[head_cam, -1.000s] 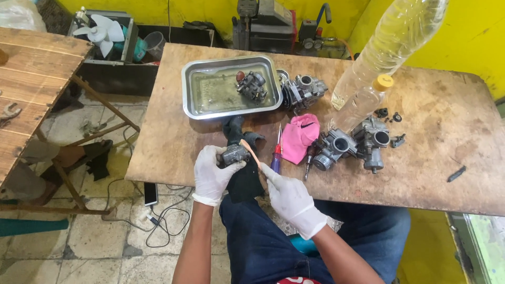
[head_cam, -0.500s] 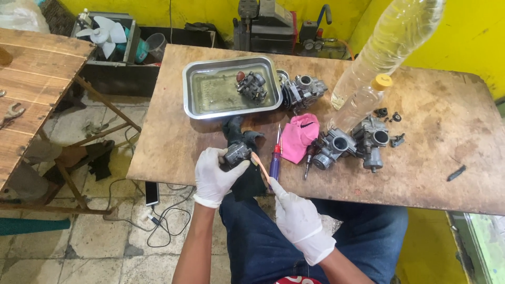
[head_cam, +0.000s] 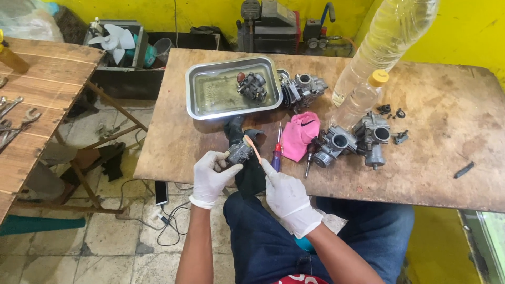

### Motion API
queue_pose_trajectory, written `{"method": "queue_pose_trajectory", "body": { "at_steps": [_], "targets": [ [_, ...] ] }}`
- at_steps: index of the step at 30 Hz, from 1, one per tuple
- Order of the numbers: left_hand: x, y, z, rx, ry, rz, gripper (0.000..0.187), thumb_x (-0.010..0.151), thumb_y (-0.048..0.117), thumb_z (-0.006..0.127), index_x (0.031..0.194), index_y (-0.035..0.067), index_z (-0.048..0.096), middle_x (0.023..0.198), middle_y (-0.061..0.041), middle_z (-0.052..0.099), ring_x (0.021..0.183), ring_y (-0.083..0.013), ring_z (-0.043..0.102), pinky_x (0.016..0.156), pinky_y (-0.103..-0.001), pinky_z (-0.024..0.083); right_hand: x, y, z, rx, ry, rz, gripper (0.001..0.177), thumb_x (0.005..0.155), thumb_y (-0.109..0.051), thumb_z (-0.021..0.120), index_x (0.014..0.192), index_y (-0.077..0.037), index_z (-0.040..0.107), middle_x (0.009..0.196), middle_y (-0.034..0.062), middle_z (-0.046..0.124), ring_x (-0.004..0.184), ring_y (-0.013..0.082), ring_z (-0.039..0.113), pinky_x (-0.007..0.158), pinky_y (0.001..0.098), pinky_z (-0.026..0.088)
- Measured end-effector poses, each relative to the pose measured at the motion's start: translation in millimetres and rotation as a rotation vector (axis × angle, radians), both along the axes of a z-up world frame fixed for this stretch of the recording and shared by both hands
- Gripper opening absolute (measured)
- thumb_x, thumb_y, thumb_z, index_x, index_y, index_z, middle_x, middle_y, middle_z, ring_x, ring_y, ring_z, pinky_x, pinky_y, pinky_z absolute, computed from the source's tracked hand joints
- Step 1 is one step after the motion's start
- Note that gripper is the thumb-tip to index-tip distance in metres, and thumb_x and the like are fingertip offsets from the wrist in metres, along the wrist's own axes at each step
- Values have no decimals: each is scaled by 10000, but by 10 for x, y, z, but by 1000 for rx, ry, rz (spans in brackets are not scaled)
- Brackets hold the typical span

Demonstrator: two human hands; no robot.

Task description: The person cleans a carburetor component using a black cloth and a toothbrush. They wipe the part thoroughly and scrub it with the toothbrush, then place it into a metal tray containing liquid. Other carburetor parts and tools are visible on the wooden table.

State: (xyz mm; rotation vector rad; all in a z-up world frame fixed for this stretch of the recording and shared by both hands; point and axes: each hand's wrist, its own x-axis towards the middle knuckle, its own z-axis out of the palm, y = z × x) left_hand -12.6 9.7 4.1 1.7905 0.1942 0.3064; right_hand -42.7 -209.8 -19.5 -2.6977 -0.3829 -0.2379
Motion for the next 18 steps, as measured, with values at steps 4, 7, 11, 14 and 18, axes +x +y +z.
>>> {"method": "queue_pose_trajectory", "body": {
  "at_steps": [4, 7, 11, 14, 18],
  "targets": [
    [13, -18, -52, 185, -37, 70, 426, 569, 258, 1015, 862, 74, 767, 643, -12, 619, 542, -91, 539, 532, -228, 511, 44, -48, 4, 43, 49, -2, 562, 959, -293, 546, 1508, -406, 503, 842, 152, 776, 768, 386, 764, 680, 527, 599],
    [-10, -24, 18, 308, 25, 94, 258, 689, 321, 952, 736, 163, 752, 624, 1, 610, 565, -133, 559, 582, -270, 515, 1, -87, 75, 102, 124, -23, 539, 959, -306, 539, 1488, -407, 524, 889, 169, 782, 826, 402, 757, 714, 542, 603],
    [34, 50, 121, 426, -74, -50, 761, 605, 409, 965, 1230, 177, 599, 1111, -80, 613, 931, -279, 645, 865, -403, 540, -41, -142, 182, 139, 122, -49, 543, 957, -279, 539, 1488, -392, 538, 883, 169, 787, 822, 404, 757, 727, 529, 605],
    [132, 122, 174, 477, -100, -259, 917, 645, 289, 924, 1466, 179, 531, 1336, -151, 602, 1112, -378, 623, 980, -493, 511, -98, -212, 274, 158, 117, -50, 539, 949, -279, 551, 1475, -394, 547, 879, 180, 781, 826, 416, 750, 725, 557, 596],
    [238, 128, 220, 733, -29, -324, 643, 696, 299, 870, 1314, 289, 691, 1235, -46, 696, 1097, -321, 684, 951, -454, 540, -194, -238, 411, 199, 148, -75, 537, 949, -272, 544, 1470, -400, 555, 878, 169, 787, 831, 410, 753, 731, 545, 606]
  ]
}}
